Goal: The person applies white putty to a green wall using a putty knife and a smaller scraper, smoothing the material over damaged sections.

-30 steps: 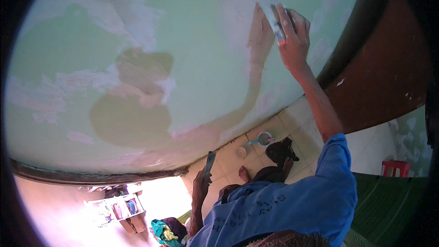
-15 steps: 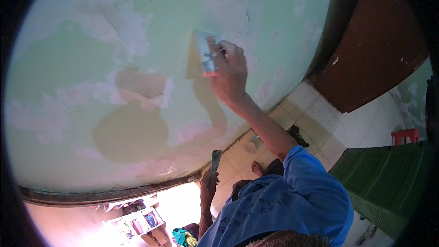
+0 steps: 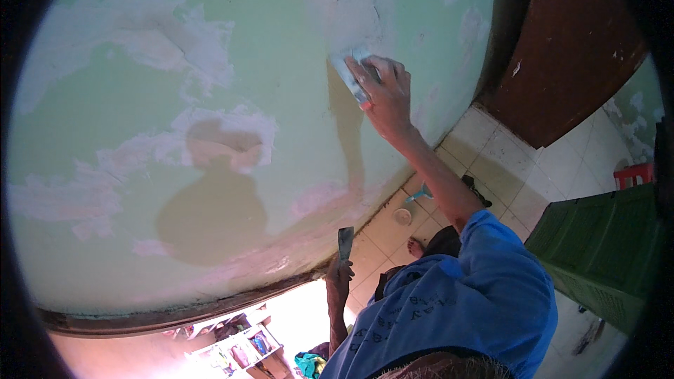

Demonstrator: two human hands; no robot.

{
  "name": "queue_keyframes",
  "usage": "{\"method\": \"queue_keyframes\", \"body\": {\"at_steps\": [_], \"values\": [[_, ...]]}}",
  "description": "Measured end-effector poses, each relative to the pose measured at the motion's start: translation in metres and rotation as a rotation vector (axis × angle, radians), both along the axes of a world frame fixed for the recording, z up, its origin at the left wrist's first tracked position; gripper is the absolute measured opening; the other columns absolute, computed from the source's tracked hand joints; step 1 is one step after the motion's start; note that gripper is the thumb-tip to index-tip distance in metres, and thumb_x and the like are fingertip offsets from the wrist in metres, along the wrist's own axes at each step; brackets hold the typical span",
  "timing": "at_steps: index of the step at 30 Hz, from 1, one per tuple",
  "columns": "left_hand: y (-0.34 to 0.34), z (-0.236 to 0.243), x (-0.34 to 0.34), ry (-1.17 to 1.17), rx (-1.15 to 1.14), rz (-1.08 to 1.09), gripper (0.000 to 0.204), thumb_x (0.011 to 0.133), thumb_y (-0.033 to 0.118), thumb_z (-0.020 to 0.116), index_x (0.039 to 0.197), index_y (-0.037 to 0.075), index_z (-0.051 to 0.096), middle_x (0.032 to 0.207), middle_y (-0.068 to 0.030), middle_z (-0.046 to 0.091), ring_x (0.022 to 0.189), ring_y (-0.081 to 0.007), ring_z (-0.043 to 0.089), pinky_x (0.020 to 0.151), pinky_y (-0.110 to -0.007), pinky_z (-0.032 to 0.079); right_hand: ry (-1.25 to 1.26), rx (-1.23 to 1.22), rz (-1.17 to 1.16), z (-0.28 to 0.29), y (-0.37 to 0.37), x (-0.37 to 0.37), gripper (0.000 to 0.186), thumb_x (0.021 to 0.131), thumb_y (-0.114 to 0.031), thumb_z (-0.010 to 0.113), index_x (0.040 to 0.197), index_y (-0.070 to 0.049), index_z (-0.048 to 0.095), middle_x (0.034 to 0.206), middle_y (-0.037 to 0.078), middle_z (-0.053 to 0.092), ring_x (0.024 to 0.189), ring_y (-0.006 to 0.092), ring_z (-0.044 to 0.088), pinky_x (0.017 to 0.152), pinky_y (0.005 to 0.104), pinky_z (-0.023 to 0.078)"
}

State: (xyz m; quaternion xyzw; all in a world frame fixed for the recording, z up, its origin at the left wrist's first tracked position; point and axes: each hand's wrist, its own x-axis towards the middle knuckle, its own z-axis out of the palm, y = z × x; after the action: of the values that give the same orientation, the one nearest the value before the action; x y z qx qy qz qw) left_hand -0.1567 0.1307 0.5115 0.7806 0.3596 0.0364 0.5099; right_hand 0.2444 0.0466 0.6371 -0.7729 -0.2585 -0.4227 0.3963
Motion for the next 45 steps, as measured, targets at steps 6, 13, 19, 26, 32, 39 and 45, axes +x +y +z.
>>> {"method": "queue_keyframes", "body": {"at_steps": [6,13,19,26,32,39,45], "values": [[0.004,-0.005,0.000,-0.018,-0.012,-0.031,0.028,0.102,0.019,0.049,0.114,-0.002,0.063,0.083,-0.0102,0.063,0.071,-0.0148,0.060,0.064,-0.032,0.049,-0.137,0.136,-0.054,0.027,-0.026,0.063,0.073,0.066,-0.008,0.079,0.135,-0.023,0.058,0.117,0.003,0.056,0.110,0.0270,0.050,0.089,0.0437,0.041],[0.005,-0.007,-0.001,0.014,0.003,-0.012,0.029,0.102,0.022,0.050,0.104,-0.002,0.065,0.078,-0.0095,0.061,0.070,-0.0155,0.059,0.064,-0.032,0.049,-0.106,-0.053,-0.011,0.007,-0.018,0.035,0.073,0.066,-0.008,0.080,0.134,-0.022,0.059,0.120,0.003,0.055,0.110,0.0277,0.050,0.089,0.0428,0.042],[0.006,-0.014,-0.003,0.003,-0.021,-0.025,0.029,0.102,0.022,0.049,0.103,-0.003,0.065,0.077,-0.0094,0.061,0.070,-0.0162,0.060,0.064,-0.032,0.049,0.058,0.103,0.007,-0.019,-0.019,0.018,0.069,0.068,-0.005,0.076,0.134,-0.017,0.059,0.118,0.007,0.055,0.108,0.0299,0.051,0.089,0.0435,0.043],[0.002,-0.008,0.005,0.055,-0.007,-0.054,0.026,0.101,0.018,0.049,0.103,-0.003,0.065,0.079,-0.0098,0.063,0.070,-0.0158,0.060,0.064,-0.032,0.050,0.217,0.195,0.099,-0.012,0.025,-0.040,0.067,0.068,-0.003,0.074,0.132,-0.014,0.060,0.113,0.011,0.056,0.106,0.0326,0.053,0.088,0.0430,0.045],[0.016,-0.036,-0.013,0.051,-0.052,0.039,0.024,0.099,0.019,0.051,0.102,0.000,0.065,0.075,-0.0094,0.064,0.068,-0.0160,0.062,0.062,-0.031,0.050,0.434,0.635,0.396,-0.037,-0.013,0.003,0.034,0.089,0.007,0.054,0.117,-0.007,0.065,0.114,0.010,0.059,0.104,0.0249,0.059,0.090,0.0315,0.045],[0.010,-0.052,-0.020,-0.001,-0.030,-0.039,0.021,0.097,0.007,0.050,0.112,-0.001,0.063,0.084,-0.0093,0.065,0.071,-0.0157,0.062,0.063,-0.030,0.051,-0.429,-0.213,0.173,0.006,-0.080,0.085,0.046,0.082,-0.021,0.075,0.125,-0.032,0.065,0.121,-0.005,0.058,0.114,0.0178,0.055,0.093,0.0364,0.043],[-0.011,-0.032,-0.003,-0.050,-0.024,0.076,0.039,0.099,0.006,0.048,0.137,0.003,0.054,0.091,-0.0104,0.063,0.070,-0.0161,0.059,0.061,-0.030,0.050,-0.928,-0.523,0.116,0.071,-0.075,0.149,0.054,0.085,-0.033,0.071,0.134,-0.048,0.053,0.132,-0.014,0.054,0.120,0.0117,0.050,0.090,0.0327,0.040]]}}
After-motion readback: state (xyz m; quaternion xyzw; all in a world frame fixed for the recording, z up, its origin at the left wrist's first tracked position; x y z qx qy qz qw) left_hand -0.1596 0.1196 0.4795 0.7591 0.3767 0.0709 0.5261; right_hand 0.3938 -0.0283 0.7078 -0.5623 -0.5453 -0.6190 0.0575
